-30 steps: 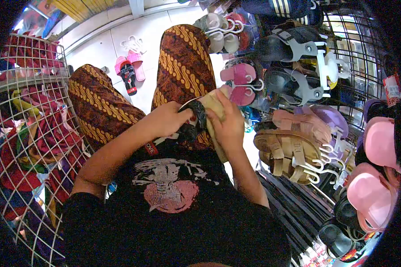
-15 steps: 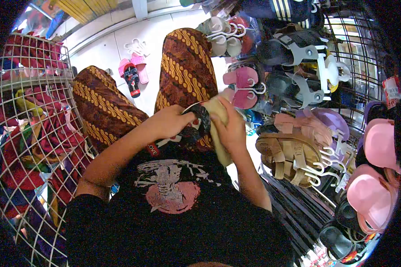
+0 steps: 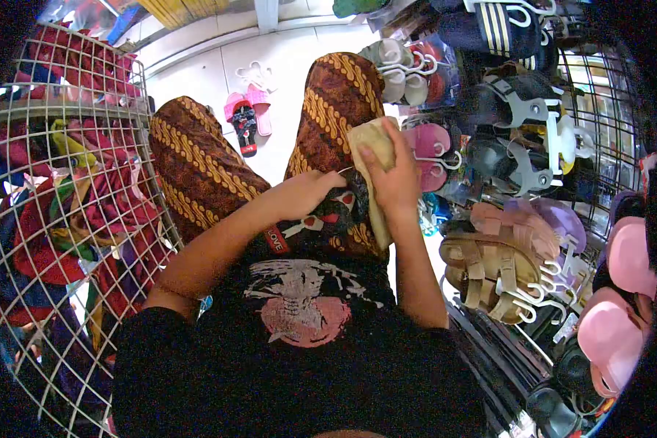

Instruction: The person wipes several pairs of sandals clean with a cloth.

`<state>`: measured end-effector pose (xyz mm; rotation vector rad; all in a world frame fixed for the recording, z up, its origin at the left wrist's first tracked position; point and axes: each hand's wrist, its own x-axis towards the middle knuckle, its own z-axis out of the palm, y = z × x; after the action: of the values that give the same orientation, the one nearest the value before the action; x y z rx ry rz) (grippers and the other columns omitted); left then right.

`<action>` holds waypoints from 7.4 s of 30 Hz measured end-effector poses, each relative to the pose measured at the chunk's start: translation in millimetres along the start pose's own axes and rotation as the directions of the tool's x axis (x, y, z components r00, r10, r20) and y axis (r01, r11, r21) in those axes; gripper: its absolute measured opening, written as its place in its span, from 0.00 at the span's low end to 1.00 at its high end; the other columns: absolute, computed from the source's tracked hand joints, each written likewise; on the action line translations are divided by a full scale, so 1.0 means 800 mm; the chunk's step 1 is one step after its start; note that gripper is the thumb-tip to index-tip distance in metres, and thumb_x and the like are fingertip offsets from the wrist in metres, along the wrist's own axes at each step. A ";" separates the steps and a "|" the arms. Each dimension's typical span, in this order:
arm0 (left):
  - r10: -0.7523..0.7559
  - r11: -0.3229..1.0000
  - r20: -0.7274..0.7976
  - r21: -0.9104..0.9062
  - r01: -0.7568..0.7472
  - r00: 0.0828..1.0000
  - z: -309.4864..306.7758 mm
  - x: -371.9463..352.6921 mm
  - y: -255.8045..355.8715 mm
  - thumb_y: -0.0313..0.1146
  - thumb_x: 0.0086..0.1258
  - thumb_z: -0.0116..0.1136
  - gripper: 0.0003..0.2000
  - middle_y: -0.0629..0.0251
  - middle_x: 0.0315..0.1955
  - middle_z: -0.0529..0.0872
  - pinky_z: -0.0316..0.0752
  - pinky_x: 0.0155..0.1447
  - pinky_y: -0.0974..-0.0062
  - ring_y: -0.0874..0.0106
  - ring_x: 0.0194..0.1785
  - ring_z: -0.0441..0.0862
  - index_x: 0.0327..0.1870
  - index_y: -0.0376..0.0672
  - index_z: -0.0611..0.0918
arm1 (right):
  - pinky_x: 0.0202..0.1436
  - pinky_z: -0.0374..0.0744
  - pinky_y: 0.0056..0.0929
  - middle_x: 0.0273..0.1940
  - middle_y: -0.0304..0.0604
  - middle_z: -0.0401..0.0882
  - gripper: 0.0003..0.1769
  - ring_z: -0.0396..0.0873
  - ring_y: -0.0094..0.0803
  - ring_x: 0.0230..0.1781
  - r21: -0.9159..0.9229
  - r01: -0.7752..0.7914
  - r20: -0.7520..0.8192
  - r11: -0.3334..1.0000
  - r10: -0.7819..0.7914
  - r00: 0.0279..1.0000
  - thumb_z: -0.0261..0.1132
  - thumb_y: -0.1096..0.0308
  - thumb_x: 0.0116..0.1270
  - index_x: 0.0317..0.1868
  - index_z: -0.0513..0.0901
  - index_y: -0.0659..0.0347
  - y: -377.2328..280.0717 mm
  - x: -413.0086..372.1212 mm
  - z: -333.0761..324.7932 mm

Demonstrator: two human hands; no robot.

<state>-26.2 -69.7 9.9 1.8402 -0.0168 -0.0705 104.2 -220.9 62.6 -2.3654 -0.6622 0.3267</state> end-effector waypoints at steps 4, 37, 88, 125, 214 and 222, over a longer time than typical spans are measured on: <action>-0.336 0.911 0.180 -0.188 0.368 0.924 -0.007 0.000 0.015 0.54 0.73 0.43 0.28 0.57 0.29 0.86 0.77 0.42 0.69 0.66 0.33 0.83 0.43 0.34 0.84 | 0.63 0.74 0.41 0.58 0.55 0.77 0.33 0.77 0.52 0.59 -0.107 -0.038 0.137 0.994 0.052 0.989 0.71 0.56 0.65 0.68 0.74 0.55 0.013 -0.046 -0.026; -0.610 0.781 0.166 -0.039 0.623 0.775 -0.006 0.018 0.030 0.55 0.66 0.58 0.29 0.56 0.14 0.80 0.77 0.29 0.64 0.65 0.18 0.80 0.24 0.29 0.82 | 0.49 0.78 0.44 0.45 0.52 0.72 0.32 0.77 0.51 0.44 -0.065 0.227 -0.117 0.972 -0.233 0.965 0.71 0.44 0.62 0.65 0.79 0.43 -0.039 0.102 0.053; -0.516 0.782 0.318 -0.204 0.589 0.795 -0.016 0.015 0.035 0.52 0.70 0.52 0.22 0.64 0.23 0.84 0.74 0.28 0.72 0.73 0.24 0.80 0.40 0.39 0.87 | 0.60 0.75 0.48 0.54 0.66 0.78 0.45 0.77 0.61 0.58 -0.325 -0.245 0.445 0.913 0.376 0.813 0.74 0.45 0.58 0.68 0.65 0.57 -0.007 -0.038 -0.086; -0.509 0.810 0.402 -0.074 0.582 0.761 -0.015 0.019 0.038 0.55 0.62 0.62 0.25 0.63 0.19 0.82 0.75 0.26 0.70 0.72 0.19 0.79 0.36 0.35 0.86 | 0.57 0.79 0.48 0.54 0.57 0.82 0.38 0.82 0.55 0.52 -0.134 -0.074 0.530 0.988 0.135 0.837 0.71 0.55 0.63 0.73 0.69 0.43 -0.009 -0.043 -0.093; -0.205 -0.108 0.016 -0.994 -0.007 0.979 -0.060 0.027 -0.029 0.42 0.70 0.53 0.26 0.49 0.58 0.81 0.74 0.68 0.47 0.53 0.62 0.80 0.66 0.37 0.71 | 0.57 0.76 0.47 0.51 0.65 0.79 0.35 0.78 0.61 0.54 0.099 -0.236 -0.018 0.967 0.239 0.971 0.69 0.48 0.65 0.61 0.70 0.64 0.017 -0.038 -0.019; -0.184 0.217 -0.066 -0.976 -0.024 0.981 -0.074 0.024 -0.024 0.30 0.63 0.68 0.30 0.54 0.56 0.81 0.80 0.62 0.59 0.61 0.57 0.83 0.66 0.39 0.68 | 0.57 0.74 0.53 0.53 0.56 0.75 0.22 0.74 0.59 0.54 -0.190 0.199 -0.039 0.962 -0.210 0.977 0.65 0.71 0.62 0.57 0.73 0.62 -0.052 -0.006 -0.036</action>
<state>-4.0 -8.1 6.2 0.4906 0.2125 0.0146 96.2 -211.1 112.0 -2.4420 -0.9354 0.1075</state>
